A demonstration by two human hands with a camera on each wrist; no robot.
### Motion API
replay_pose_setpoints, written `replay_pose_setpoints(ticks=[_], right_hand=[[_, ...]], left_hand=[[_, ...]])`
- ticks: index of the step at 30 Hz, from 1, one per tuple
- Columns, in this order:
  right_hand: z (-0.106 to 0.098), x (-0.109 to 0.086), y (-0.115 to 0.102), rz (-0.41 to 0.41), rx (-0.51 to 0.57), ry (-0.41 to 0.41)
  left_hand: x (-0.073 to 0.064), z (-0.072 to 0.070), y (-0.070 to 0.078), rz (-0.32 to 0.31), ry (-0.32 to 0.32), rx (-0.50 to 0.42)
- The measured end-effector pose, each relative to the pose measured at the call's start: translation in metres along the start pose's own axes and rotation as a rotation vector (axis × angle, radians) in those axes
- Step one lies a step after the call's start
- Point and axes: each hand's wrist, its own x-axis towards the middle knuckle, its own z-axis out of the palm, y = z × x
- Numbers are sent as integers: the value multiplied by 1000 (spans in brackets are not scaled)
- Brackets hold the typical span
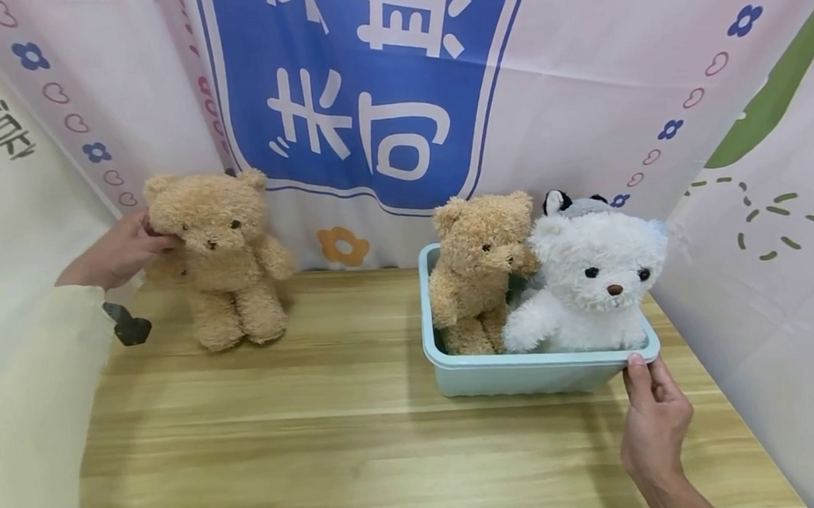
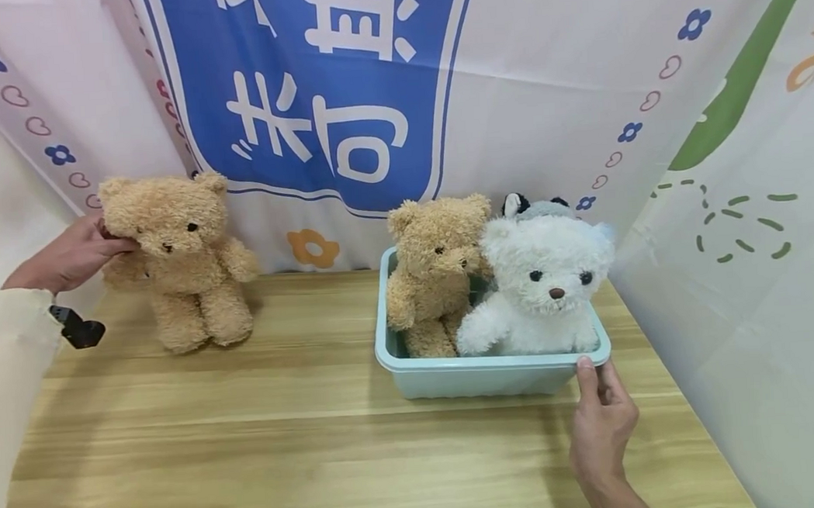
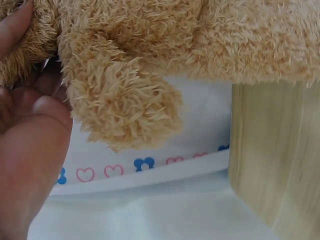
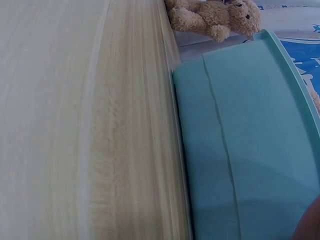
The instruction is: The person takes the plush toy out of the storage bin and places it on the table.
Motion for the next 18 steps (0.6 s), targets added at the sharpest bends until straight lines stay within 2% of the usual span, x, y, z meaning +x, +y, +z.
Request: replay_pose_setpoints(ticks=[2,7,9,12,18], right_hand=[[0,0,0,3,-7,-4],[1,0,0,2,3,-12],[1,0,0,4,6,-10],[1,-1,0,12,1,-6],[1,0,1,12,1,-9]], left_hand=[[2,-6,-1,-30,-12,22],[8,-14,-5,-47,-21,-40],[9,-12,-8,-42,-11,-88],[11,-7,-14,-48,4,-108],[18,6,-21,-104,19,-38]])
